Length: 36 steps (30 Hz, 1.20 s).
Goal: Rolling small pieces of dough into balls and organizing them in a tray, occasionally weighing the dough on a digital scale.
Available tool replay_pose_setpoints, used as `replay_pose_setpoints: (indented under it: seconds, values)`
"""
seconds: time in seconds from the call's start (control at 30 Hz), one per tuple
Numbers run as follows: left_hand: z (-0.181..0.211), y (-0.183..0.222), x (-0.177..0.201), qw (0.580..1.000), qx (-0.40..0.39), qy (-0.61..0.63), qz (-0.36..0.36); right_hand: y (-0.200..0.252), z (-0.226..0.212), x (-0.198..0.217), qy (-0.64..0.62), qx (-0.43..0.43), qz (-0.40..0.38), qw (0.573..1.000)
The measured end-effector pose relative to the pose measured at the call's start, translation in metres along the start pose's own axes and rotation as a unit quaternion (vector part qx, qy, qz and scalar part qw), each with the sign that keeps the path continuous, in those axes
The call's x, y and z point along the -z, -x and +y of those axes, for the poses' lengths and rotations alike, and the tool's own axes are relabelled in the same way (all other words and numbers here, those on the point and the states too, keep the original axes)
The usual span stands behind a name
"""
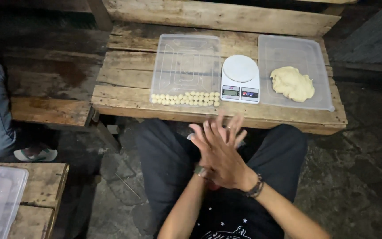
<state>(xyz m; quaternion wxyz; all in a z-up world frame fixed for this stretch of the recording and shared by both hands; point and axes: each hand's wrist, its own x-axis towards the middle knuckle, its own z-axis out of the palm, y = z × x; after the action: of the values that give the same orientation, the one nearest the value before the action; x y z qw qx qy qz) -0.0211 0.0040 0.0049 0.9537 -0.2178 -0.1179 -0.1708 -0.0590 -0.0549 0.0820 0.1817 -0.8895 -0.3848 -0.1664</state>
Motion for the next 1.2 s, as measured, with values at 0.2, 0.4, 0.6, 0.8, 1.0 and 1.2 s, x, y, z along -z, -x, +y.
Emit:
replay_pose_setpoints:
  seconds: [0.2,0.4,0.6,0.8,1.0,1.2]
  values:
    - [-0.037,0.017,-0.039,0.909,0.012,-0.194,0.37,-0.007,0.057,0.004,-0.013,-0.076,-0.01,0.997]
    - [0.001,0.005,-0.043,0.992,0.006,-0.097,0.086,0.022,0.008,-0.015,0.14,-0.015,-0.135,0.981]
    - [-0.019,0.007,-0.052,0.978,-0.011,-0.13,0.163,-0.01,0.015,-0.041,-0.037,-0.095,0.186,0.977]
    - [0.006,0.019,-0.064,0.983,-0.006,-0.083,0.165,-0.001,0.0,0.006,0.058,0.025,-0.07,0.996]
    - [-0.032,0.027,-0.025,0.971,0.052,0.111,0.204,-0.012,0.045,-0.006,0.006,-0.063,-0.02,0.998]
    - [0.015,0.023,-0.028,0.981,0.022,-0.185,0.058,0.022,0.014,0.001,-0.044,0.033,-0.094,0.994]
